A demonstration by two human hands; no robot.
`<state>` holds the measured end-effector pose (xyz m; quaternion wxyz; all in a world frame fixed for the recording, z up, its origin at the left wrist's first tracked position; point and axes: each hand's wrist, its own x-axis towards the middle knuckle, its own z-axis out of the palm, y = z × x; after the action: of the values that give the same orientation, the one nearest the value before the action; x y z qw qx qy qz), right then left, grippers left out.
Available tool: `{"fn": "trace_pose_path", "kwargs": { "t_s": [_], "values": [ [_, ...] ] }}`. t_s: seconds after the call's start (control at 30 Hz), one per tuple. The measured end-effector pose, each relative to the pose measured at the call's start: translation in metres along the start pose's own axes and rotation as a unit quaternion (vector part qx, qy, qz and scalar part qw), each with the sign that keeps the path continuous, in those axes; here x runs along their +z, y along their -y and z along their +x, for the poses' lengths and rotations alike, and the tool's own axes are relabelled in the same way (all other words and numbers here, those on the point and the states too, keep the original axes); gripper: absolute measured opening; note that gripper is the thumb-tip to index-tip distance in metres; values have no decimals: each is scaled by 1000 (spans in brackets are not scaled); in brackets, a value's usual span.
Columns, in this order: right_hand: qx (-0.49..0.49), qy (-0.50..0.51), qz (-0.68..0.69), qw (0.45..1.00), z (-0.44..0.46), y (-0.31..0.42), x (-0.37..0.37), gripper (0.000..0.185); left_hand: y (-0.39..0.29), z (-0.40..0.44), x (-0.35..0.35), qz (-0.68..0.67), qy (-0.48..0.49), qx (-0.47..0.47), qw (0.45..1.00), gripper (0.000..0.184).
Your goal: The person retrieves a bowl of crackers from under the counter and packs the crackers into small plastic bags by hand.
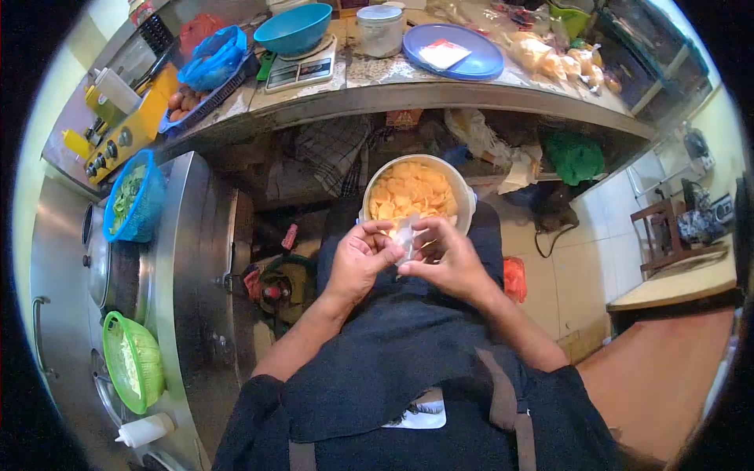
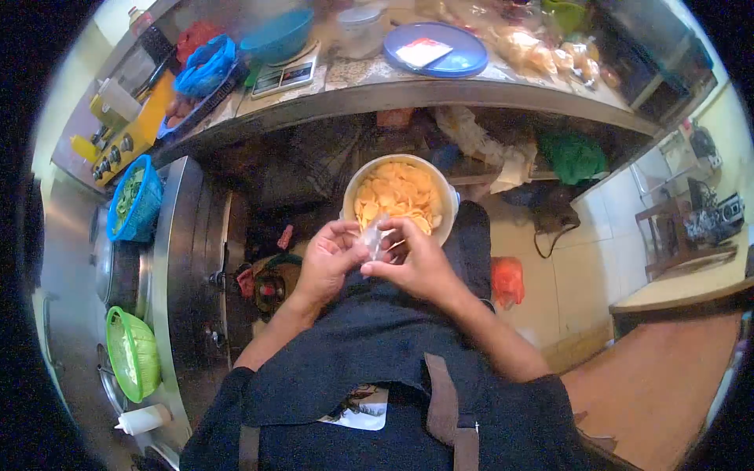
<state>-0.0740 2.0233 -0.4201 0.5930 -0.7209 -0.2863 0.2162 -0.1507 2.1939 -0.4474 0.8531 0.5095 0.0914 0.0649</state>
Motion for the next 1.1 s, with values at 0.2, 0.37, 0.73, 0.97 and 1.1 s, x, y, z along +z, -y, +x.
{"fn": "trace_pose_path", "kwargs": {
  "t_s": [0.2, 0.37, 0.73, 0.97, 1.1],
  "values": [
    [2, 72, 20, 997, -8, -16, 3, 52, 17, -11, -2, 59, -17, -30, 998, 34],
    [-27, -7, -5, 1000, -8, -17, 10, 57, 26, -13, -12, 177, -14, -19, 984, 26],
    [-31, -7, -19, 999, -10, -24, 2, 43, 22, -15, -9, 257, -8, -10, 966, 11],
    [-148, -92, -229, 958, -5, -15, -10, 44, 18, -9, -14, -111, 69, -65, 989, 22],
    [-106, -80, -157, 979, 1, -4, -19, 46, 4, -14, -1, -198, 140, -81, 967, 33]
  ]
}}
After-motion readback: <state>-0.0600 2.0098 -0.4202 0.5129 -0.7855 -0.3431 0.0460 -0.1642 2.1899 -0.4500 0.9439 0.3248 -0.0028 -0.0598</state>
